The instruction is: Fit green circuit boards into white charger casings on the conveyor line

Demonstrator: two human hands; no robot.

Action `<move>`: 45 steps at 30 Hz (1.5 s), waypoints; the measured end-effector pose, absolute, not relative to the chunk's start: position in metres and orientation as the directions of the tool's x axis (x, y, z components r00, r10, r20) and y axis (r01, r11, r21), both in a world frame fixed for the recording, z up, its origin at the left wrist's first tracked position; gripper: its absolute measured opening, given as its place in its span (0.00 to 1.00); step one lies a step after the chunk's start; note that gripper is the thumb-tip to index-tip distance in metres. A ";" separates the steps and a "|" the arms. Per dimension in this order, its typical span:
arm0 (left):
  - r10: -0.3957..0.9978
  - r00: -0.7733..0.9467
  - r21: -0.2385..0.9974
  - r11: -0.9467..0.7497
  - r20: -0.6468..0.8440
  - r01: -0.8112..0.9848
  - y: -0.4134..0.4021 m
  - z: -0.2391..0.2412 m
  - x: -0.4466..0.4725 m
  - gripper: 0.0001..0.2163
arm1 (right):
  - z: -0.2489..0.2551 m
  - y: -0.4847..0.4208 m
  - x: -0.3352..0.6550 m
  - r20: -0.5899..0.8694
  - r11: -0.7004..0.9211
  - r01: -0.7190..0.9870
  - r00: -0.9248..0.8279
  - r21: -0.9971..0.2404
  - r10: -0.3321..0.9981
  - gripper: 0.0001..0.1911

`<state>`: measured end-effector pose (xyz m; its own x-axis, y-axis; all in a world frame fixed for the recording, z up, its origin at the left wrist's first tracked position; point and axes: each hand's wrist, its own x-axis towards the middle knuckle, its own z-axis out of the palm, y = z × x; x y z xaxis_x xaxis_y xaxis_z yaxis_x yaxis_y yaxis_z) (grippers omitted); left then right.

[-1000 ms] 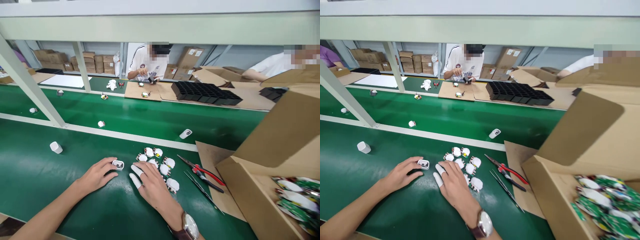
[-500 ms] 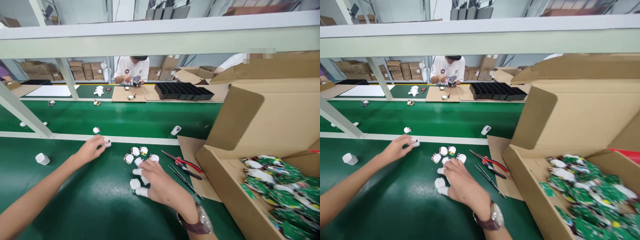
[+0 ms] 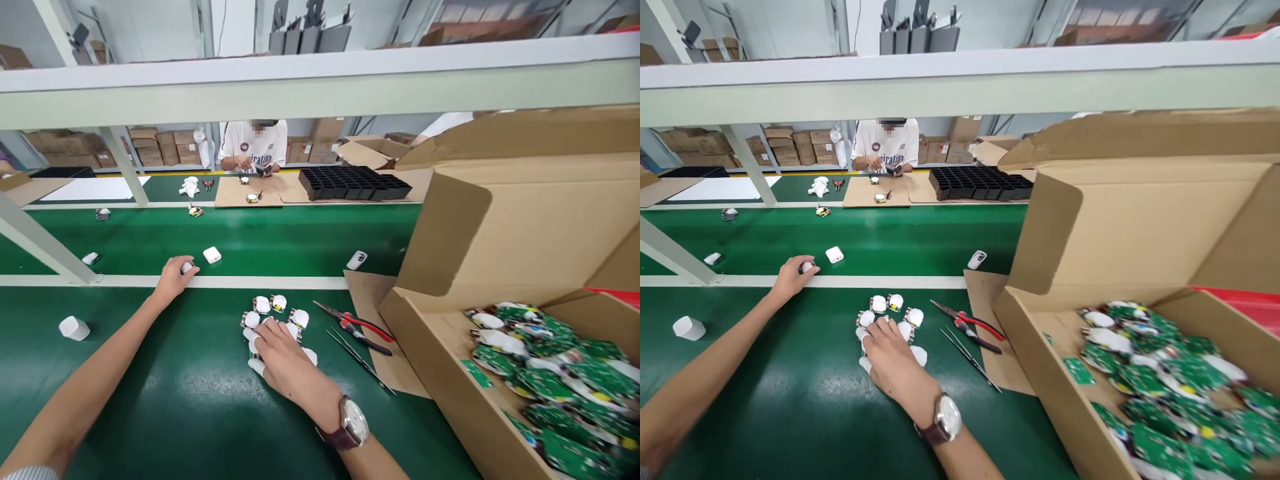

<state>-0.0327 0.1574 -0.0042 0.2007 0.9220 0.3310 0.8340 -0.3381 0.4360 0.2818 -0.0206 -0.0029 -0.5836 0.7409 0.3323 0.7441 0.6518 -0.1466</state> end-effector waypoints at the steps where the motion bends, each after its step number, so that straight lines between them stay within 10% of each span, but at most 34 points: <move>1: 0.912 0.247 0.437 -0.377 0.327 0.817 0.140 -0.005 -0.031 0.15 | -0.005 -0.021 0.280 0.334 0.657 0.741 -0.589 -0.141 0.736 0.11; 7: 0.794 0.543 0.367 -0.608 0.274 0.704 0.036 -0.005 -0.034 0.25 | -0.013 -0.019 0.273 0.423 0.709 0.683 -0.599 -0.173 0.680 0.10; 13: 0.870 -0.025 0.116 -0.038 0.493 0.993 0.005 0.020 -0.190 0.28 | -0.002 -0.002 0.282 0.446 0.695 0.695 -0.570 -0.186 0.690 0.10; 17: 0.966 -0.145 0.301 0.075 0.216 0.951 0.005 0.006 -0.245 0.30 | 0.017 0.046 0.277 0.285 0.562 0.805 -0.503 -0.188 0.816 0.11; 26: 0.868 0.451 0.615 -0.474 0.207 0.629 0.006 -0.029 -0.069 0.29 | 0.022 0.202 0.215 0.129 0.349 0.928 -0.333 -0.129 0.934 0.17; 39: 0.869 0.416 0.668 -0.478 0.268 0.570 -0.003 -0.051 -0.065 0.33 | 0.013 0.193 0.237 0.220 0.316 0.905 -0.260 -0.283 0.940 0.23; 45: 0.888 0.395 0.679 -0.441 0.235 0.587 -0.010 -0.041 -0.070 0.36 | 0.027 0.099 0.235 0.242 0.560 0.753 -0.505 -0.345 0.828 0.24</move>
